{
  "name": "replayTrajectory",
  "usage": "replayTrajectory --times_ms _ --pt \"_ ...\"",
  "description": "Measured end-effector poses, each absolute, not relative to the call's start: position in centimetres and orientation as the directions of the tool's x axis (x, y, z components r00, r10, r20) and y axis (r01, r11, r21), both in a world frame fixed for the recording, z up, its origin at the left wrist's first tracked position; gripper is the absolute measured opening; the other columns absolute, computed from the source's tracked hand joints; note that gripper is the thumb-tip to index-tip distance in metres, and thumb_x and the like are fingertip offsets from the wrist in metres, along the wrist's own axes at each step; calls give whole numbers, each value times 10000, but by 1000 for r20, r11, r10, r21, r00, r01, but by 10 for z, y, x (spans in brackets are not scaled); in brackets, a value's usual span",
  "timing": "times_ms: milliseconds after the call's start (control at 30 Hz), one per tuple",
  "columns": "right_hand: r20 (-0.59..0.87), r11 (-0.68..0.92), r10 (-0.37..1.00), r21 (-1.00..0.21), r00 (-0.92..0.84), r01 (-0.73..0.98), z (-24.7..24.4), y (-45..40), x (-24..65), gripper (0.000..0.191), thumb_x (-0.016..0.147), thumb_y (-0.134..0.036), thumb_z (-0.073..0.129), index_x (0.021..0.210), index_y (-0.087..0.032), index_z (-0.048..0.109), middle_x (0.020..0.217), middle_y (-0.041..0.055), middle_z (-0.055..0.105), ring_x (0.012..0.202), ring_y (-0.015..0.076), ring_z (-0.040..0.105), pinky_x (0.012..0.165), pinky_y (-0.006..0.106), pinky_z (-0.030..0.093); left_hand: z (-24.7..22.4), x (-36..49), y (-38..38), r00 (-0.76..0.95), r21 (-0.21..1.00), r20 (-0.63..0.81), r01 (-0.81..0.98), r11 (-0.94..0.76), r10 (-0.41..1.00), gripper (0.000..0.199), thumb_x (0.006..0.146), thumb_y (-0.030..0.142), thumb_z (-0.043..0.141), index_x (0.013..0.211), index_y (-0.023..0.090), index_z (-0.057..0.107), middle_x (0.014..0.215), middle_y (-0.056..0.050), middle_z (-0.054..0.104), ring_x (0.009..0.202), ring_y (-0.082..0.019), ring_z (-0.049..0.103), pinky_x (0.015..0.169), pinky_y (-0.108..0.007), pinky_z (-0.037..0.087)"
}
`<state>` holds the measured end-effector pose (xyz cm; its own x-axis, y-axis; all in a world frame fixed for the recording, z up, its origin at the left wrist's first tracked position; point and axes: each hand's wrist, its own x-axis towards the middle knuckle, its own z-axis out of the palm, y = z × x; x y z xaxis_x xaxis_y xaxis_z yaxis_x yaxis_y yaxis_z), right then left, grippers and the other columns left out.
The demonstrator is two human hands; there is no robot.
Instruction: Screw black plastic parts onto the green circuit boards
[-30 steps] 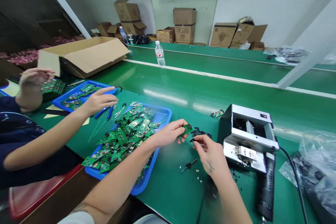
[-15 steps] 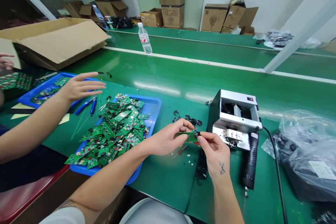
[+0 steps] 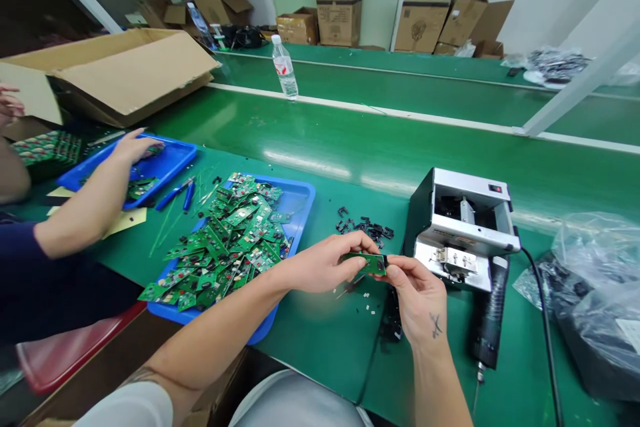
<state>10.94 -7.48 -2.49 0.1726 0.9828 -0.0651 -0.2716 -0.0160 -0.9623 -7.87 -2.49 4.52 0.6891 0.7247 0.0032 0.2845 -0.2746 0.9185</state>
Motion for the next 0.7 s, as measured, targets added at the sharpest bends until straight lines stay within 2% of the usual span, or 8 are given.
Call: replayTrajectory --times_ms 200,367,433,500,567,600,633,700 --pt "-98 -57 968 -983 232 -176 -23 -77 111 221 711 -330 741 877 -189 700 804 45 705 668 165 660 667 303 555 47 -78 -26 644 927 -61 321 -197 763 237 873 177 392 1054 178 545 848 -4 607 627 -77 522 604 -204 404" --pt "-107 -108 954 -994 282 -14 -11 -81 107 283 710 -375 732 895 -162 703 746 49 693 626 171 657 662 309 565 45 -76 -27 602 941 -69 303 -148 795 220 854 173 419 1018 176 566 955 -28 627 695 -85 549 662 -204 433" --pt "-78 -103 943 -993 324 63 1 -87 109 305 724 -413 709 897 -163 703 809 66 702 670 189 668 701 335 571 42 -75 -26 595 952 -92 287 -105 798 213 844 175 433 1007 171 570 962 -30 624 668 -79 542 648 -204 436" --pt "-12 -84 909 -984 416 157 15 -95 121 318 753 -436 671 940 -180 694 920 71 701 750 195 673 806 358 556 39 -73 -24 593 959 -139 279 -41 793 209 838 188 449 1004 162 572 946 -28 618 615 -67 525 618 -205 432" --pt "72 -112 845 -945 529 308 27 -101 144 338 788 -466 613 1013 -218 663 1009 58 684 828 197 670 909 367 517 35 -71 -20 598 960 -191 278 23 778 209 835 202 461 1003 153 575 919 -26 614 573 -57 509 593 -205 424" --pt "126 -191 811 -866 571 463 31 -103 160 361 821 -513 536 1052 -254 633 1034 42 676 852 199 670 907 363 523 33 -69 -17 605 960 -213 275 49 767 209 832 208 468 1000 150 578 904 -25 611 563 -55 505 586 -206 421" --pt "123 -272 790 -808 601 523 34 -103 177 389 824 -548 498 1086 -284 612 1047 41 673 907 223 665 916 380 519 31 -66 -15 614 960 -227 271 68 756 209 828 213 474 997 150 580 891 -22 609 560 -56 506 583 -206 419" --pt "77 -421 766 -690 638 589 34 -99 213 402 779 -599 504 1013 -303 641 982 63 690 936 310 650 932 494 483 27 -59 -8 633 961 -241 263 89 736 214 821 227 484 993 155 589 875 -15 605 563 -59 514 584 -210 417"
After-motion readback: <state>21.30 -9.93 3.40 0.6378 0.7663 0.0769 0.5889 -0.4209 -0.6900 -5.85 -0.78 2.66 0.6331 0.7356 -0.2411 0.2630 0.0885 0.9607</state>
